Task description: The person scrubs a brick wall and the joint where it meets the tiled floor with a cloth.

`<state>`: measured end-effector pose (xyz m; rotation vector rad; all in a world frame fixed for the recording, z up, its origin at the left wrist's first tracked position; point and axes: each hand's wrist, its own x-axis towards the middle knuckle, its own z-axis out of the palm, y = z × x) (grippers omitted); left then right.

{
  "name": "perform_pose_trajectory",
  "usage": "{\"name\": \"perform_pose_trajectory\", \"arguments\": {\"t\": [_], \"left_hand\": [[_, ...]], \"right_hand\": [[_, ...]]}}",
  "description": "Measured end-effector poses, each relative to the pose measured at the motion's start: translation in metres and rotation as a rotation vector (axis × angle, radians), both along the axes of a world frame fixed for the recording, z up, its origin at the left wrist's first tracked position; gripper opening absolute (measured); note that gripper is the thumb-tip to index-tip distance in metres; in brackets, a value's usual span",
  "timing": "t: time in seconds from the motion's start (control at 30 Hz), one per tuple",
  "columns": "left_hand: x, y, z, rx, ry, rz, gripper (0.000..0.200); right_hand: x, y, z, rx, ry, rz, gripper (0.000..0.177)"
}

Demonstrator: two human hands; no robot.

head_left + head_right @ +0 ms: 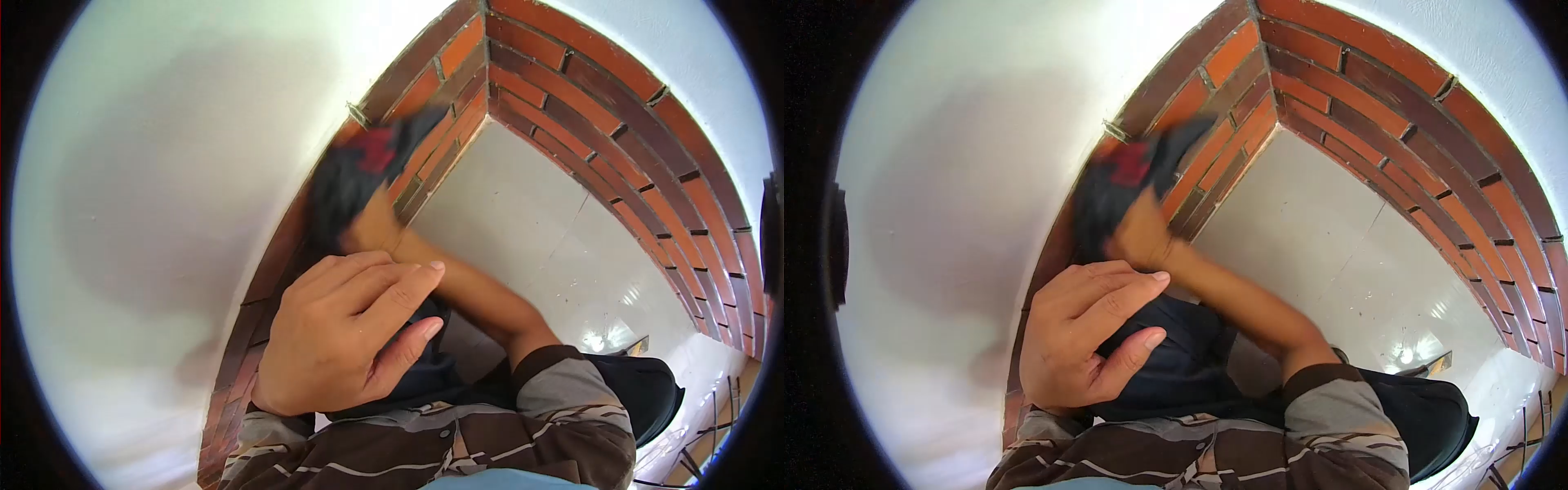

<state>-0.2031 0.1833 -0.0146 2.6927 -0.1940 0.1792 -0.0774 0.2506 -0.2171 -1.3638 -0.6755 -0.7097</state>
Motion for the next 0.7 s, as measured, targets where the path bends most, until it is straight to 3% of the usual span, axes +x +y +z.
{"name": "perform_pose_trajectory", "arguments": {"t": [0.2,0.23,0.3,0.37,0.5,0.6,0.7], "left_hand": [[-0.003,-0.003,0.002,-0.005,0.033,0.001,0.040],[-0.006,0.000,0.005,0.000,0.047,0.010,0.040],[-0.010,0.001,0.006,0.007,0.056,0.025,0.040],[-0.010,0.002,0.006,0.028,0.046,0.032,0.041],[0.000,0.002,0.007,0.042,0.090,0.015,0.039],[0.008,0.001,0.004,0.053,0.081,0.004,0.037],[0.006,0.001,0.004,0.041,0.091,0.014,0.038]], "right_hand": [[0.014,-0.027,0.008,-0.251,-0.194,0.184,0.044],[0.038,-0.030,-0.001,-0.407,-0.069,0.141,0.035],[0.132,0.007,-0.032,-0.247,0.101,-0.064,0.017],[0.163,0.000,-0.033,-0.134,0.215,-0.019,0.022],[0.061,0.007,-0.042,-0.150,0.157,0.001,0.032],[-0.015,-0.002,-0.054,-0.195,0.067,0.167,0.040],[-0.015,-0.022,-0.046,-0.237,-0.066,0.327,0.047]]}}
